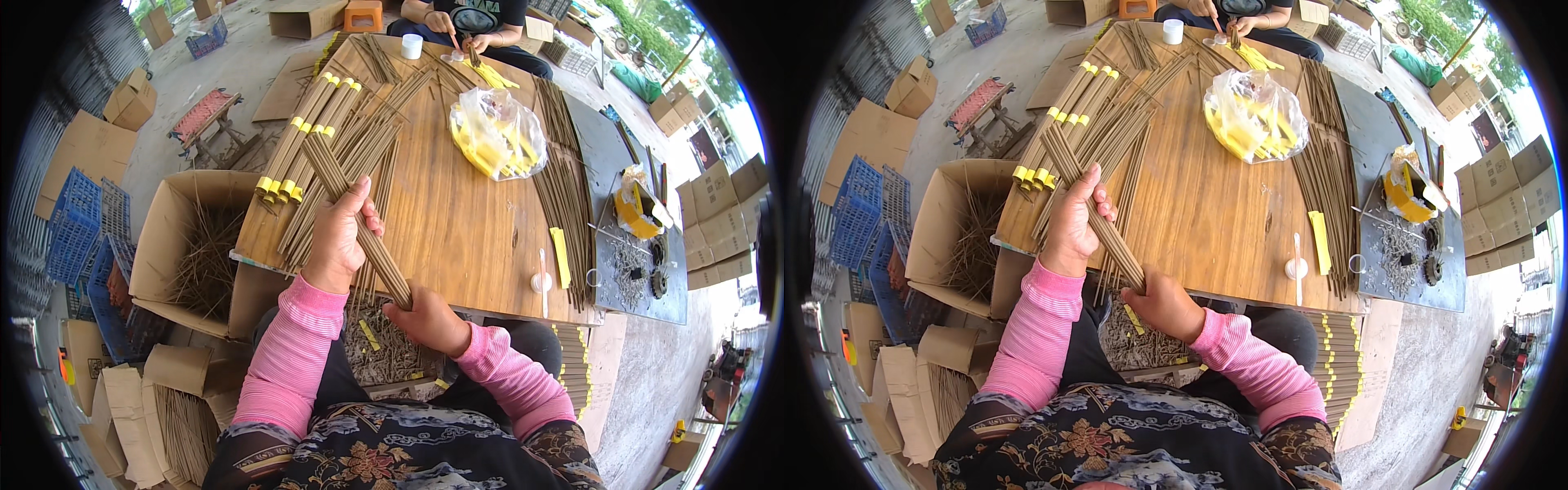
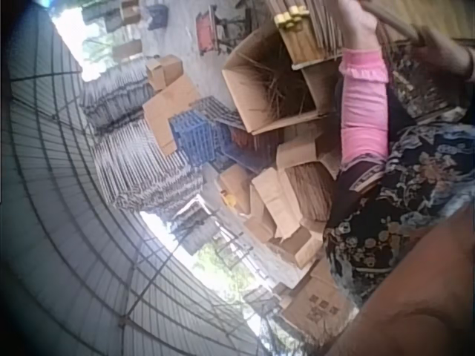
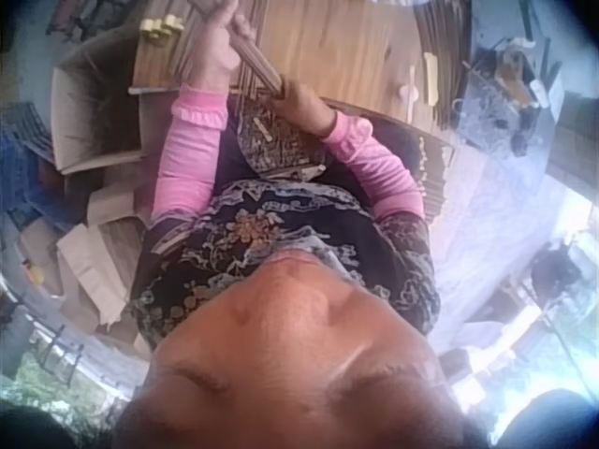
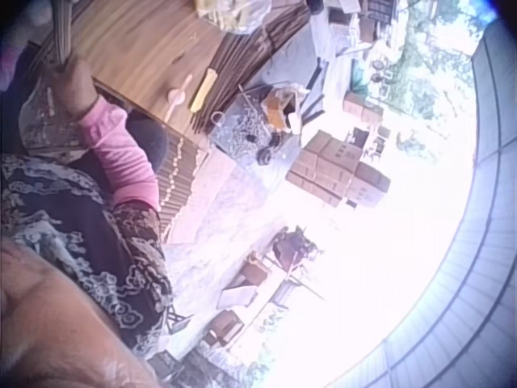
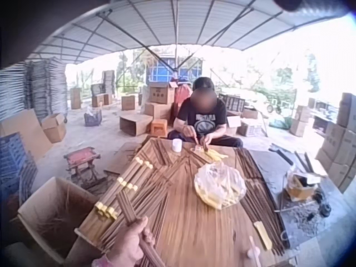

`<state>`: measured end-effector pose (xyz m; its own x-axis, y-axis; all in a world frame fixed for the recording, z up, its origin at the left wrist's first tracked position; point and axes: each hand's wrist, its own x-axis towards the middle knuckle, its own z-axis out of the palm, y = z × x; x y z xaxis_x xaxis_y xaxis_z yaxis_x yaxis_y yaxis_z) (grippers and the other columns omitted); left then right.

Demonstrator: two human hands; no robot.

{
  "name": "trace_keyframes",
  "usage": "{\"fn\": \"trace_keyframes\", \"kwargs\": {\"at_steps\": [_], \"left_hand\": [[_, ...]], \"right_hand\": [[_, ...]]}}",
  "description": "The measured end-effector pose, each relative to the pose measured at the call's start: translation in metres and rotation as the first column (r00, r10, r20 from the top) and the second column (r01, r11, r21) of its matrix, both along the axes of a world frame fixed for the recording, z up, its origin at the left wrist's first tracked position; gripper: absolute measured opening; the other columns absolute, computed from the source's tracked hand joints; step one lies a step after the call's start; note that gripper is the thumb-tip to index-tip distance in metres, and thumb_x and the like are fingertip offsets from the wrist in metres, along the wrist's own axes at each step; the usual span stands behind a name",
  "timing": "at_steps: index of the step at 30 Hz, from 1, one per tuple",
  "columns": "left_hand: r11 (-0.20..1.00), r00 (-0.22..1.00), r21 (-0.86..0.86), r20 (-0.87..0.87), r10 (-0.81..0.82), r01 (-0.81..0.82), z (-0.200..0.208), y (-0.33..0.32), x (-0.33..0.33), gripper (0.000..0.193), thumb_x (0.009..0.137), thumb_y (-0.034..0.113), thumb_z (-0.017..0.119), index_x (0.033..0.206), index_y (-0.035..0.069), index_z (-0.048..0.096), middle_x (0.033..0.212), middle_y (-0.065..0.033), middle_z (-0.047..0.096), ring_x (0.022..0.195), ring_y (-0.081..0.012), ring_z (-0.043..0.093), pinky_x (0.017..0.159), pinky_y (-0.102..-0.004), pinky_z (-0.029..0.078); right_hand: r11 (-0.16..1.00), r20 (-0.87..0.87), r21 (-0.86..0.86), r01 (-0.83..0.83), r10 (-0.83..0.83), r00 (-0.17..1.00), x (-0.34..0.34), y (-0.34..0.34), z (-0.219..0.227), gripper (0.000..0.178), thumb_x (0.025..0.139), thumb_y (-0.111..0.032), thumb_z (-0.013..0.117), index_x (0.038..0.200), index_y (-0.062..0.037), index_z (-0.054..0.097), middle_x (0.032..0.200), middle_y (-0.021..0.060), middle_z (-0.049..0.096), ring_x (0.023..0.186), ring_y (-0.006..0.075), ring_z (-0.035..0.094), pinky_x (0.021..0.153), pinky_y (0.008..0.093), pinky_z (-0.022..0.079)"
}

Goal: The person gathers thin wooden sticks from a cardboard box, aligns them into bundles, and secures each bundle with yellow tape. They repeat this process multiple times, placing finished bundles on the table.

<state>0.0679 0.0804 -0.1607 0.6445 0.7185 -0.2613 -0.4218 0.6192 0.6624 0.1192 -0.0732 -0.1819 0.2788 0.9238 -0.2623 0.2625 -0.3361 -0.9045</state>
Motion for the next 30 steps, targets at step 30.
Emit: {"fn": "trace_keyframes", "kwargs": {"at_steps": [30], "left_hand": [[0.995,0.995,-0.059,0.053,-0.082,0.085,-0.005,-0.003,-0.001,0.022,0.082,0.019,0.060,0.066,0.013,0.045,0.053,0.0036,0.040,0.043,-0.0074,0.040,0.041,-0.0227,0.036]], "right_hand": [[0.996,-0.438,-0.059,-0.066,0.034,0.898,0.003,0.000,0.002,0.018,0.085,-0.017,0.054,0.081,-0.0031,0.043,0.051,0.0003,0.043,0.038,0.0085,0.043,0.035,0.0235,0.036]]}}
